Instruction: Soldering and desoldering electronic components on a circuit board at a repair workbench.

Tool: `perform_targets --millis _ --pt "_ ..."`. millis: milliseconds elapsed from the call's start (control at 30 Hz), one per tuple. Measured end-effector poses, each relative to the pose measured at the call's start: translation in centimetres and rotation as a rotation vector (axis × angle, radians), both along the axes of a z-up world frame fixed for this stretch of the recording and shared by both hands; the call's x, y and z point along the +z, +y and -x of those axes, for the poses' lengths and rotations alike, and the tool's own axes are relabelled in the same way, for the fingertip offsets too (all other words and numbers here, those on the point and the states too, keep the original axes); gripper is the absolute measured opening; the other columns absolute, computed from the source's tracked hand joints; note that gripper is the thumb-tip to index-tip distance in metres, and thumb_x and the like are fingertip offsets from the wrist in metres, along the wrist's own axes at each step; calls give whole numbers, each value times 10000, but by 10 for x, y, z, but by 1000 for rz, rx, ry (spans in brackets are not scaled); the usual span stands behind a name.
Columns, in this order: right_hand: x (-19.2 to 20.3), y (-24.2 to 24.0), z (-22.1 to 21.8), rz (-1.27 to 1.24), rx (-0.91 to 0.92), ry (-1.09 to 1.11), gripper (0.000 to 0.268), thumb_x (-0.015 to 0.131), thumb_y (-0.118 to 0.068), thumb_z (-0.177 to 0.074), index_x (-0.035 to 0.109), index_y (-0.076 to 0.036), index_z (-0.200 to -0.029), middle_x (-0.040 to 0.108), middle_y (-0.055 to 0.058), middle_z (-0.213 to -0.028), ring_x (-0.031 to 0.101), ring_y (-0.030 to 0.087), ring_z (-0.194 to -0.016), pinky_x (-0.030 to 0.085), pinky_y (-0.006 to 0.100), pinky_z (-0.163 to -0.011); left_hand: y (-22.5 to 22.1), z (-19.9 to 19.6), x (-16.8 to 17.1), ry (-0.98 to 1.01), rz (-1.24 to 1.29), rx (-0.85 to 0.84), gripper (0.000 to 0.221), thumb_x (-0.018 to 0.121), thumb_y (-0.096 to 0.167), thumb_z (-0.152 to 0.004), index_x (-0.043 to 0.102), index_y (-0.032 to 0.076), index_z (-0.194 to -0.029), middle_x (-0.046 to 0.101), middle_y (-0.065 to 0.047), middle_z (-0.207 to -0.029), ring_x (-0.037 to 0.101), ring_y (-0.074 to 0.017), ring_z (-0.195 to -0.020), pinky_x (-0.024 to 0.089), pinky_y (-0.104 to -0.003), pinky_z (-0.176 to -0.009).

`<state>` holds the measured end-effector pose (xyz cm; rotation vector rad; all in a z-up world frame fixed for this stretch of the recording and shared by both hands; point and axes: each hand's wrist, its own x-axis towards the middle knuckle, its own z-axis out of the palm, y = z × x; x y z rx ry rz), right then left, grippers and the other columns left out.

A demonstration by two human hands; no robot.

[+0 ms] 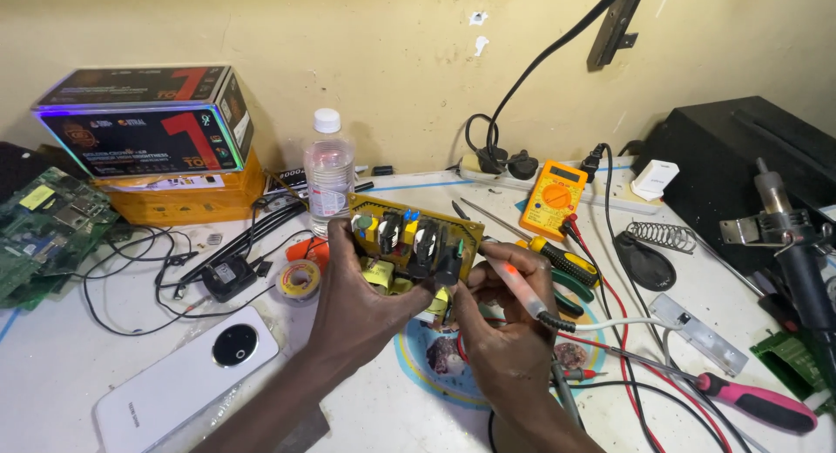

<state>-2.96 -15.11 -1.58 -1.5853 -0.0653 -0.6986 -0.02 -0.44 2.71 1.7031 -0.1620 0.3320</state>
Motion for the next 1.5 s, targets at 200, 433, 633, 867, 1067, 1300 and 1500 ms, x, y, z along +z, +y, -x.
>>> perform_targets --millis 200,433,633,867,1067,1300,1500 --pt "2 -2 0 -27 42 -20 407 743 -29 -872 575 -25 -1243 655 117 -923 686 203 -766 659 335 -666 4 0 12 115 -65 -36 835 917 351 -564 435 151 -1215 706 -35 -1202 714 -143 -1089 563 -309 -936" --pt "2 -3 -2 -75 40 -7 403 752 3 -855 582 -22 -1220 658 109 -917 675 190 -777 630 328 -656 0 5 33 308 -99 6 890 901 417 -472 528 196 -1250 750 30 -1202 730 -110 -1116 567 -294 -955" --pt "5 -5 4 -224 131 -55 363 729 19 -867 588 13 -1202 693 145 -888 694 191 -834 605 308 -742 1 4 18 262 -62 32 732 852 210 -492 528 166 -1147 687 2 -1013 663 -121 -918 565 -283 -841" --pt "31 -18 27 -234 208 -69 462 582 -236 -972 568 96 -1294 758 245 -851 739 301 -679 622 348 -614 15 -22 -26 118 365 -202 525 933 33 -567 720 69 -1046 811 -82 -986 775 -212 -937 677 -370 -825" --pt "20 -40 23 -526 352 -104 569 625 -276 -987 580 120 -1393 681 227 -890 685 314 -842 605 423 -774 30 -35 -49 213 726 -385 368 867 11 -685 724 60 -1020 759 -87 -904 730 -254 -855 625 -429 -760" --pt "14 -48 33 -784 487 -52 285 661 -181 -968 710 73 -1086 682 230 -679 711 341 -645 608 720 -865 38 -30 -44 115 1086 -998 281 710 33 -927 563 78 -1162 544 -82 -1020 586 -213 -967 511 -352 -909" --pt "-11 -50 36 -758 560 -108 407 723 -130 -900 639 168 -1164 667 333 -1003 747 477 -755 658 500 -749 40 -25 -30 160 1090 -1176 348 747 186 -935 482 127 -1153 514 -59 -1043 569 -219 -956 487 -354 -898"
